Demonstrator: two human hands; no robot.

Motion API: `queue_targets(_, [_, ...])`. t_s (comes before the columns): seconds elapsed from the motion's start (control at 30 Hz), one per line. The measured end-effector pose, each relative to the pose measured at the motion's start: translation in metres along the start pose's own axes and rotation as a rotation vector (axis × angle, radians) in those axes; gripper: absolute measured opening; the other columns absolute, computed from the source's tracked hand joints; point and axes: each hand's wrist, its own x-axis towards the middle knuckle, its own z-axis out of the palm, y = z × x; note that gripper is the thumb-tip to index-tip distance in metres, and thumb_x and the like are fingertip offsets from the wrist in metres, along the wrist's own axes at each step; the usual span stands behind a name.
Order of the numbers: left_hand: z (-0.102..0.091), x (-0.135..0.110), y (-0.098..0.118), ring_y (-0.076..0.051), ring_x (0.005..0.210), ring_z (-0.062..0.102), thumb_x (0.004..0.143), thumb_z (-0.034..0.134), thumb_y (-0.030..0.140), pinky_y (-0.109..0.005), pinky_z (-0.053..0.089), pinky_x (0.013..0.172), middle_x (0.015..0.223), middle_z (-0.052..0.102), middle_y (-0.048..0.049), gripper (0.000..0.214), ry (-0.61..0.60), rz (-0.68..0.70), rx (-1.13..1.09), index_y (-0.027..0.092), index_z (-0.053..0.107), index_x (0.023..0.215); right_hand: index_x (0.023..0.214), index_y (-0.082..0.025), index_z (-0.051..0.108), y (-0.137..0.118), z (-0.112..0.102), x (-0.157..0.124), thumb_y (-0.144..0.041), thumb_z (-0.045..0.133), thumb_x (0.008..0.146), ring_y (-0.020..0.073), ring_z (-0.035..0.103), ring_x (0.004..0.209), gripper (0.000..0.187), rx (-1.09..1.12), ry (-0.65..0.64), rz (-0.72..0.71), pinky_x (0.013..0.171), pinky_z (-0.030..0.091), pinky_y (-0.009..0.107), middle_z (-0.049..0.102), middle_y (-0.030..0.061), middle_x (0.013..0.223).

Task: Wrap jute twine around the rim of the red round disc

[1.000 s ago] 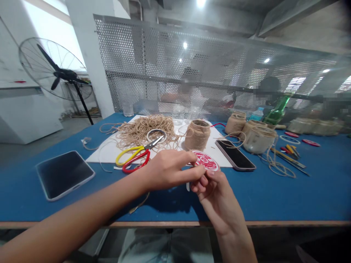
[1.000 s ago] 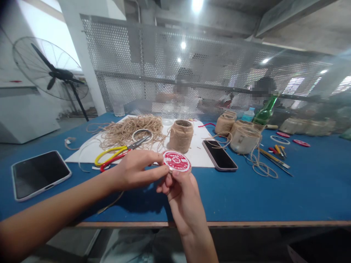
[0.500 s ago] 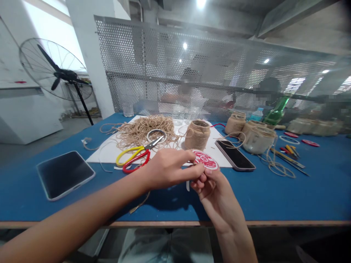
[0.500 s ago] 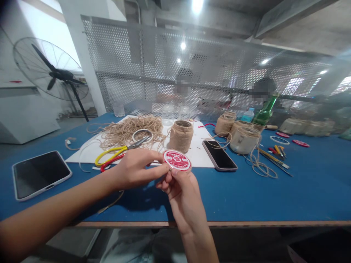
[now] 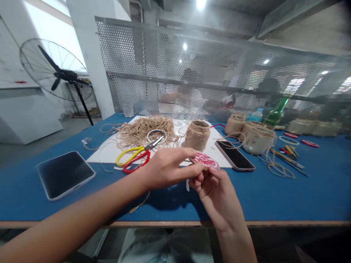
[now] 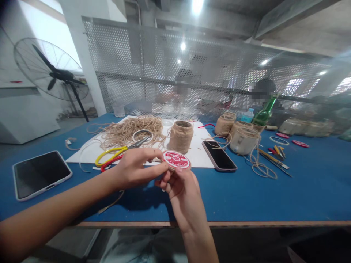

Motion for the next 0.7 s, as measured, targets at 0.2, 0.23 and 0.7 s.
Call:
queue_targets(0.2, [-0.0016,-0.0002,0.0006,-0.006,0.066,0.058,0.084,0.045,0.033,-0.016,0.041,0.065,0.079,0.066,0.0015,0.021,-0.077,-0.002,-0.017,0.019,0.061,0.09,0.07,-0.014,0.062,0.0027,-0.0039,0.0002,-0.021,0.056,0.075,0.0076,0.053,0.052,0.01,-0.008,-0.006,-0.004,0.058,0.049,0.02,0.057,-0.0012,0.058])
queue_targets(0.23, [-0.0029,0.0002,0.0007,-0.007,0.068,0.058,0.085,0.042,0.032,-0.016,0.041,0.065,0.081,0.066,0.0018,0.022,-0.128,0.008,-0.006,0.021,0.061,0.089,0.071,-0.014,0.062,0.0027,-0.004,0.0003,-0.021,0.057,0.074,0.0075,0.053,0.052,0.009,-0.01,-0.007,-0.004,0.057,0.049,0.019,0.057,-0.0015,0.057])
queue_targets(0.7, [-0.0015,-0.0027,-0.0018,-0.006,0.069,0.058,0.088,0.038,0.03,-0.016,0.041,0.065,0.089,0.065,0.0008,0.025,-0.163,0.115,0.128,0.023,0.061,0.094,0.065,-0.014,0.058,0.0048,-0.0032,0.0003,-0.02,0.054,0.075,0.0082,0.049,0.054,0.012,-0.062,-0.056,-0.058,0.058,0.047,0.023,0.052,-0.0018,0.057])
